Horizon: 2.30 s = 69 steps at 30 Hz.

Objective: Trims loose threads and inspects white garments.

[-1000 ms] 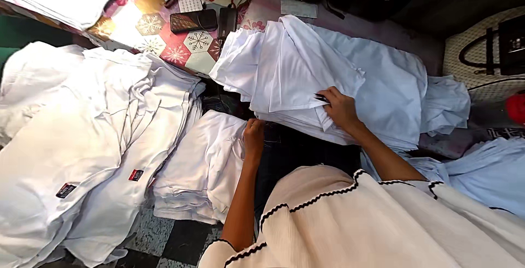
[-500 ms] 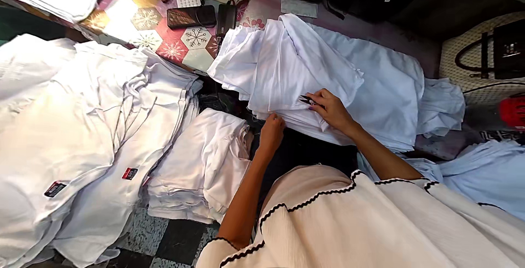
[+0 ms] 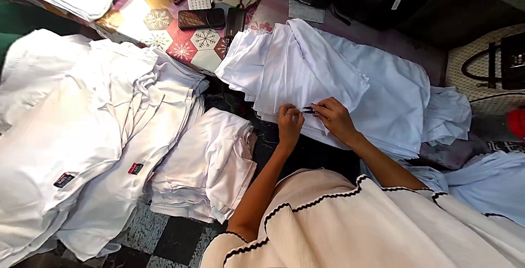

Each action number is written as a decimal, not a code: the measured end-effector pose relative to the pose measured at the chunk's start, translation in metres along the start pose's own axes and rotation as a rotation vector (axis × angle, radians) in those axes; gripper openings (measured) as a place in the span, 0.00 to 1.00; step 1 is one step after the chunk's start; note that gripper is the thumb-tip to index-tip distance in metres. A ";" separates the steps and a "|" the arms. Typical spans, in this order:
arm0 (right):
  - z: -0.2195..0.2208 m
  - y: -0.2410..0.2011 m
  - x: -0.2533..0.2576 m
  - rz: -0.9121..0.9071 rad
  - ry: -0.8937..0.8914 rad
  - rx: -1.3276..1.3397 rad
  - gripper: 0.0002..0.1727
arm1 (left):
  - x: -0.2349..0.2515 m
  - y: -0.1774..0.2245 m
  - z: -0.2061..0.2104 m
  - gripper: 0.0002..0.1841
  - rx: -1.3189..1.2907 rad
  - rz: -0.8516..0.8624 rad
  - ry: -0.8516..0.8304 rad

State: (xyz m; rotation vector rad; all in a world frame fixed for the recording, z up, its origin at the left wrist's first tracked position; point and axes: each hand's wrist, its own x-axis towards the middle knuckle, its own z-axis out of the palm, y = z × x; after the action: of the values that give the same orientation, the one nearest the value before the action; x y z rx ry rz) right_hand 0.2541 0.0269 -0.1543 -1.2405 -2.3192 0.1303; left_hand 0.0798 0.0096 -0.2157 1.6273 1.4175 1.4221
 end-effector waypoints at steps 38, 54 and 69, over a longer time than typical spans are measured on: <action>0.014 -0.014 0.013 0.069 0.012 -0.088 0.10 | 0.015 -0.010 -0.008 0.06 0.338 0.031 -0.058; 0.014 -0.015 0.013 0.067 0.025 -0.078 0.10 | 0.004 0.017 -0.036 0.09 0.388 -0.191 -0.197; 0.027 -0.017 0.026 -0.050 -0.008 -0.033 0.11 | 0.004 -0.016 -0.014 0.03 0.092 -0.051 0.003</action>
State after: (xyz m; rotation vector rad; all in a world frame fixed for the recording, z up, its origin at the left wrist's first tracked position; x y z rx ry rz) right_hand 0.2169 0.0417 -0.1623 -1.1988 -2.3659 0.0807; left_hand 0.0603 0.0147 -0.2246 1.6339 1.5352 1.3492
